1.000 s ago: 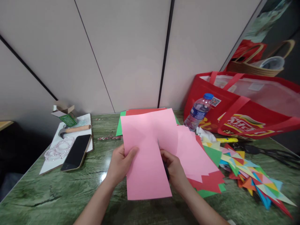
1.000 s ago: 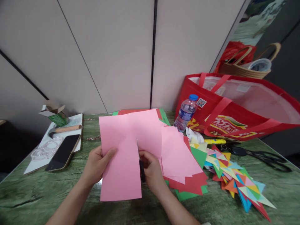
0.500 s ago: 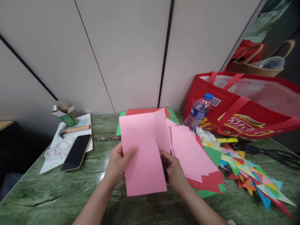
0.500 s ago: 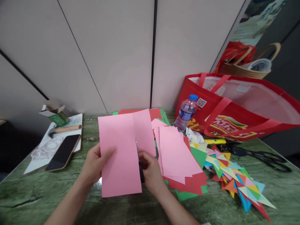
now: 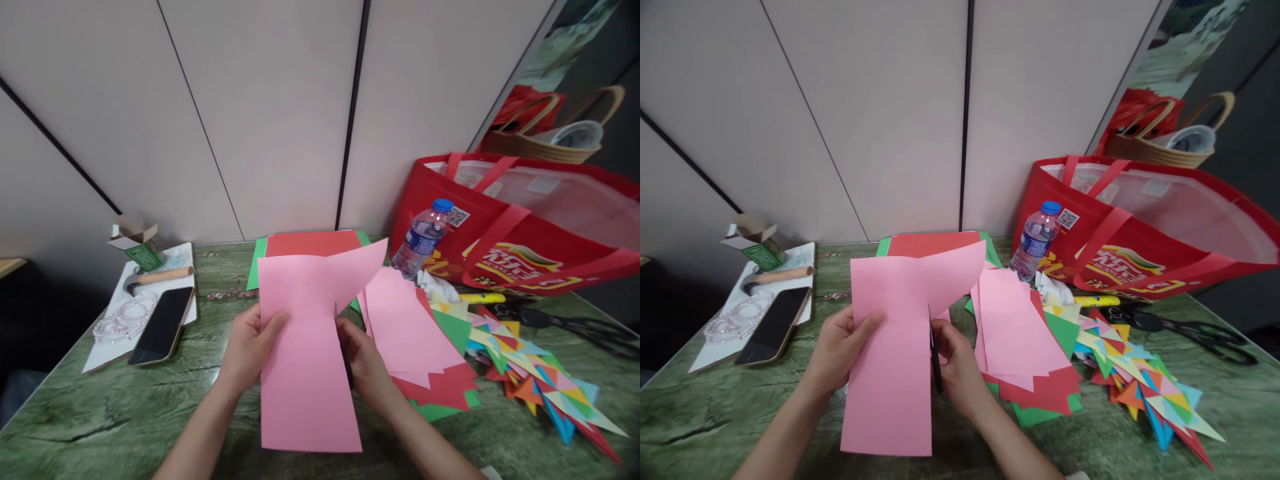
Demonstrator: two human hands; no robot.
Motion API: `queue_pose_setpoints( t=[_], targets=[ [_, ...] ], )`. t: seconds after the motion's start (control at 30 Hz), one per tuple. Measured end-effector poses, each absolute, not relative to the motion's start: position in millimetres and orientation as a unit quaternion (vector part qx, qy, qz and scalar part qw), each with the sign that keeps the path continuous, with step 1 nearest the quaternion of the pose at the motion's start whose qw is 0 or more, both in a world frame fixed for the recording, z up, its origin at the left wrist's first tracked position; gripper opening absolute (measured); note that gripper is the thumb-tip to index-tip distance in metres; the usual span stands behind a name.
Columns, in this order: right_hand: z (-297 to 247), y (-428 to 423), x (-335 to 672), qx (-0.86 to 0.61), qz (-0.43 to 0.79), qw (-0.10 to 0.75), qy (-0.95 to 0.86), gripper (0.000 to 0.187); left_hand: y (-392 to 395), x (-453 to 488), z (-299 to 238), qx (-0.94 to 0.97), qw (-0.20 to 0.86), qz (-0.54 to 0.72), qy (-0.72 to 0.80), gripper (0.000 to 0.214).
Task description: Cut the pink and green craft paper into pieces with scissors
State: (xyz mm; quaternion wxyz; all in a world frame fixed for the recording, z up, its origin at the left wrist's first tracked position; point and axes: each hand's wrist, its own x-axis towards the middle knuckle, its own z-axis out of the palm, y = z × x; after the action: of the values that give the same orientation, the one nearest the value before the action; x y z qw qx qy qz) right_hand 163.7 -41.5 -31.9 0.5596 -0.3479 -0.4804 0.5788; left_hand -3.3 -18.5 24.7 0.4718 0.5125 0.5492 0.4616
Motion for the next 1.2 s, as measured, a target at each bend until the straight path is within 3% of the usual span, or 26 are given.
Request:
queue_pose_setpoints(
  t=[0.6,0.7,0.77,0.83,0.97,1.03,1.2],
  targets=[
    [-28,-40,167,-0.375,0.583,0.534,-0.483,0.020,-19,0,25,0.547,0.450,0.456,0.539,0.021],
    [-30,-40,169,-0.393,0.546,0.529,-0.517,0.018,-14,-2,25,0.558,0.459,0.485,0.493,0.052],
    [-31,-41,170,-0.425,0.479,0.519,-0.566,0.020,-12,-7,28,0.591,0.383,0.526,0.478,0.083],
    [-32,-41,171,-0.450,0.399,0.504,-0.621,0.024,-13,-14,34,0.639,0.259,0.541,0.482,0.095],
    [-33,-45,169,-0.434,0.294,0.478,-0.705,0.033,-24,-25,49,0.727,0.144,0.491,0.458,0.087],
    [-33,-47,168,-0.417,0.267,0.461,-0.736,0.037,-29,-26,54,0.730,0.155,0.475,0.466,0.076],
    [-38,-47,170,-0.408,0.233,0.391,-0.791,0.046,-26,-31,55,0.660,0.262,0.425,0.561,0.019]
  ],
)
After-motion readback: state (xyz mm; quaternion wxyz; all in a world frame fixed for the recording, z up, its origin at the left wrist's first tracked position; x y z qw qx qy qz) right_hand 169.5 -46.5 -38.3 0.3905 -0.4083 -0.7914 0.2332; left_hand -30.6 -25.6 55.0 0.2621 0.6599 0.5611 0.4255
